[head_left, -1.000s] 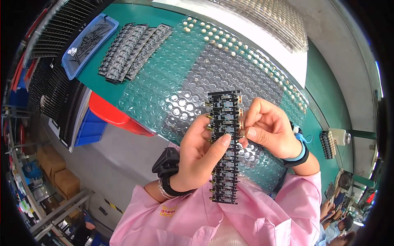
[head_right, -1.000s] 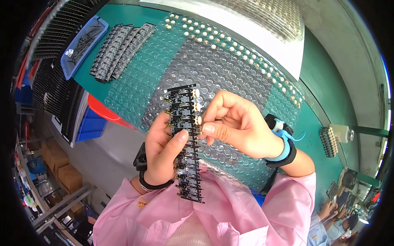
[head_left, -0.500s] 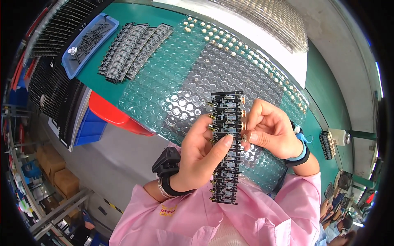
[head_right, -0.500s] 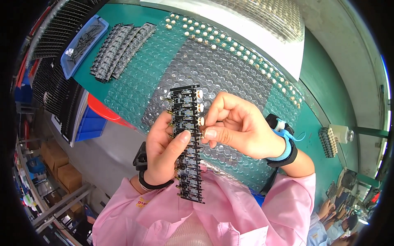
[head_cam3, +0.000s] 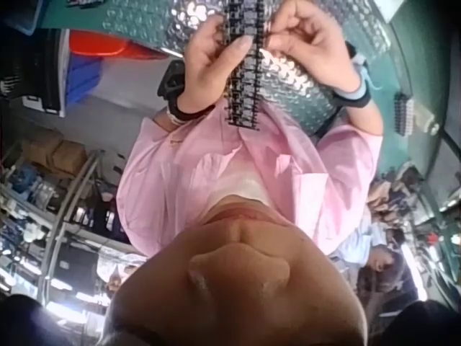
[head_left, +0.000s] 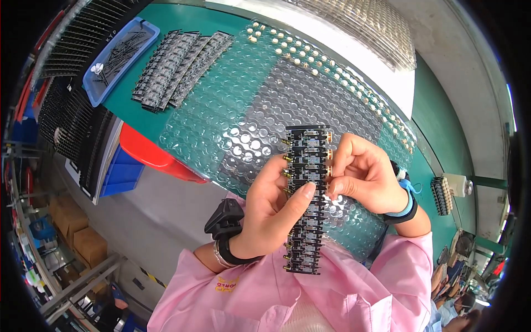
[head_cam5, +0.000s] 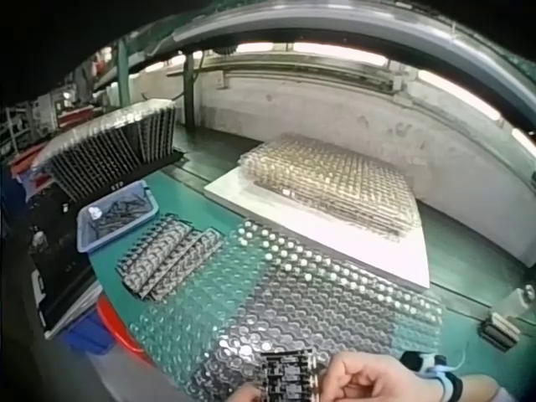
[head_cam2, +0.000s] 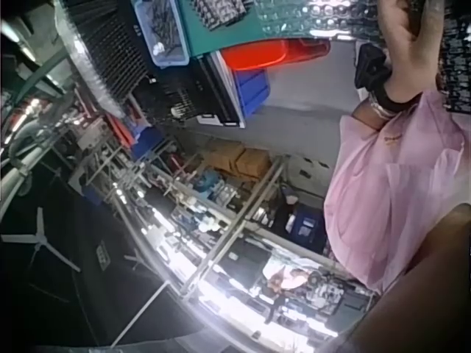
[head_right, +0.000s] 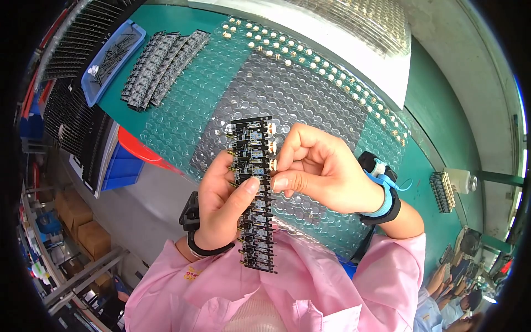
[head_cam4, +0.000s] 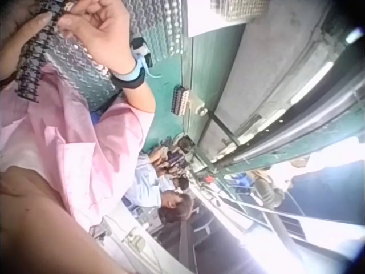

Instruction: Manually picking small electronic components from a tray and inserting them into a PCB strip.

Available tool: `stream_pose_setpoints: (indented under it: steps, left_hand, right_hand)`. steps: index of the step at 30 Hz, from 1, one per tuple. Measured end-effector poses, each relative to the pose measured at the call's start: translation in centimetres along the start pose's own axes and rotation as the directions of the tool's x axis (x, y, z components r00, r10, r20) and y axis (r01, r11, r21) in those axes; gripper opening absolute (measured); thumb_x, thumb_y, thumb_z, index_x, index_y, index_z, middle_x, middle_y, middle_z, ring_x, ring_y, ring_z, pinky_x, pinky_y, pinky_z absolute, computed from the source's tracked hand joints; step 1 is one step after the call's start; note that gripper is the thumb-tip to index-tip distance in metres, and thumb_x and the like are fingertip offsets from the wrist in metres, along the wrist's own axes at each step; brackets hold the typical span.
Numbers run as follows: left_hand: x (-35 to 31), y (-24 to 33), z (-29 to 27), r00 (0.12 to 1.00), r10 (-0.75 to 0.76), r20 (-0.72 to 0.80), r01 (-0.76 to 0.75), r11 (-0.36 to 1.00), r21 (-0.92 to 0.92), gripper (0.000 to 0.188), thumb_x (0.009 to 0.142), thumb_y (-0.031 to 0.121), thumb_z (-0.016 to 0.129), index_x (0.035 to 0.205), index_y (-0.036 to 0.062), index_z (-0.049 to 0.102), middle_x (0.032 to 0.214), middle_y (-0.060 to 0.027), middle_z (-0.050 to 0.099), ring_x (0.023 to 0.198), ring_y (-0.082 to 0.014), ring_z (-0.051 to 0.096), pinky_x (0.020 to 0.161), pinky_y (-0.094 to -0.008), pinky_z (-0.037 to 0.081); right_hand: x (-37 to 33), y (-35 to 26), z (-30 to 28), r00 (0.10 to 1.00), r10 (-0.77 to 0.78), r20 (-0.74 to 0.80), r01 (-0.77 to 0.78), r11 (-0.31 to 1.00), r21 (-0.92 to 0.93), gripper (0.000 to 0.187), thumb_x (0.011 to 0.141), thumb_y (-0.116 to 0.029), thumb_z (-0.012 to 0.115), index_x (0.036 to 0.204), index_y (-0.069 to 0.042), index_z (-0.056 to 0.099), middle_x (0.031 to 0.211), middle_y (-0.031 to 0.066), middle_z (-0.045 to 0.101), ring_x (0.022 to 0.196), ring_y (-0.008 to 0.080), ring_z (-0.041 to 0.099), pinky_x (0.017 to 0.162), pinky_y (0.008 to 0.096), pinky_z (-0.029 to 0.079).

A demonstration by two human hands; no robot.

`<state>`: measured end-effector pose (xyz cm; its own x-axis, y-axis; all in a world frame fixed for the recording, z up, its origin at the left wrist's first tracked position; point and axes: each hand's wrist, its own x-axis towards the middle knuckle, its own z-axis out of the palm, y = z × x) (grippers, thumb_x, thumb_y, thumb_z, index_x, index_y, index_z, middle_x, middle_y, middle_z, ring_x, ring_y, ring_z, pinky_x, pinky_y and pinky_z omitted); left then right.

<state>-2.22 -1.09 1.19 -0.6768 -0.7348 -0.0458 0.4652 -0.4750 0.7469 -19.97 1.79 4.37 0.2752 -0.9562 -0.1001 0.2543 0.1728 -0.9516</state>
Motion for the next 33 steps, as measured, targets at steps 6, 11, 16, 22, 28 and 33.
stream_pose_setpoints:
  steps: [6,11,16,22,28,33]
  left_hand:
    - [-0.4,0.4,-1.0,0.998,0.043,-0.054,-0.044,0.999,-0.012,0.032,0.084,0.002,0.048,0.114,-0.0020,0.037,0.097,-0.0077,0.055,0.079,-0.0058,0.053,0.067,-0.0189,0.043]
    - [-0.3,0.3,-0.9,0.996,0.047,-0.076,-0.049,0.998,-0.035,0.032,0.084,0.003,0.049,0.113,-0.0020,0.038,0.095,-0.0070,0.056,0.078,-0.0059,0.053,0.066,-0.0192,0.043]
    - [-0.6,0.5,-1.1,0.991,0.052,-0.124,-0.054,0.998,-0.018,0.030,0.084,0.003,0.049,0.112,-0.0018,0.039,0.093,-0.0062,0.056,0.077,-0.0055,0.053,0.064,-0.0190,0.043]
    - [-0.4,0.6,-1.3,0.991,0.072,-0.114,-0.073,0.997,-0.006,0.029,0.084,0.003,0.050,0.111,-0.0020,0.040,0.092,-0.0061,0.057,0.076,-0.0051,0.053,0.064,-0.0189,0.043]
    - [-0.2,0.7,-1.2,0.986,0.057,-0.156,-0.061,0.998,-0.021,0.029,0.084,0.004,0.050,0.111,-0.0017,0.040,0.091,-0.0053,0.056,0.074,-0.0043,0.052,0.063,-0.0184,0.042]
    - [-0.1,0.5,-0.9,0.990,0.056,-0.127,-0.056,0.998,0.001,0.029,0.084,0.005,0.050,0.111,-0.0013,0.040,0.091,-0.0049,0.056,0.074,-0.0036,0.051,0.063,-0.0177,0.042]
  right_hand:
    - [2.7,-1.9,-2.7,0.899,-0.374,-0.227,0.151,0.752,-0.641,0.008,0.083,-0.007,0.054,0.086,-0.001,0.050,0.077,0.0043,0.055,0.067,0.0093,0.049,0.059,0.0201,0.039]
    - [7.4,-1.3,-9.1,0.892,-0.453,-0.005,0.089,0.186,-0.979,0.010,0.080,-0.005,0.056,0.090,-0.004,0.057,0.081,0.0028,0.054,0.071,0.0129,0.048,0.061,0.0241,0.040]
    - [9.7,-0.3,-10.7,0.882,-0.431,0.192,0.150,-0.129,-0.980,0.013,0.078,-0.005,0.056,0.090,-0.006,0.057,0.083,0.0050,0.052,0.073,0.0180,0.046,0.062,0.0278,0.041]
    - [9.7,-1.0,-10.3,0.881,-0.413,0.232,0.154,-0.213,-0.965,0.011,0.079,-0.003,0.055,0.090,-0.004,0.055,0.083,0.0046,0.052,0.074,0.0152,0.047,0.066,0.0254,0.041]
    - [5.4,-1.7,-4.9,0.947,-0.293,-0.131,0.084,0.619,-0.781,0.011,0.080,0.000,0.054,0.091,0.000,0.052,0.086,0.0038,0.052,0.078,0.0092,0.049,0.071,0.0218,0.041]
    - [2.1,-2.2,-2.3,0.968,-0.231,-0.094,0.117,0.754,-0.646,0.014,0.078,0.002,0.057,0.091,0.001,0.051,0.087,0.0067,0.053,0.077,0.0107,0.050,0.069,0.0236,0.042]
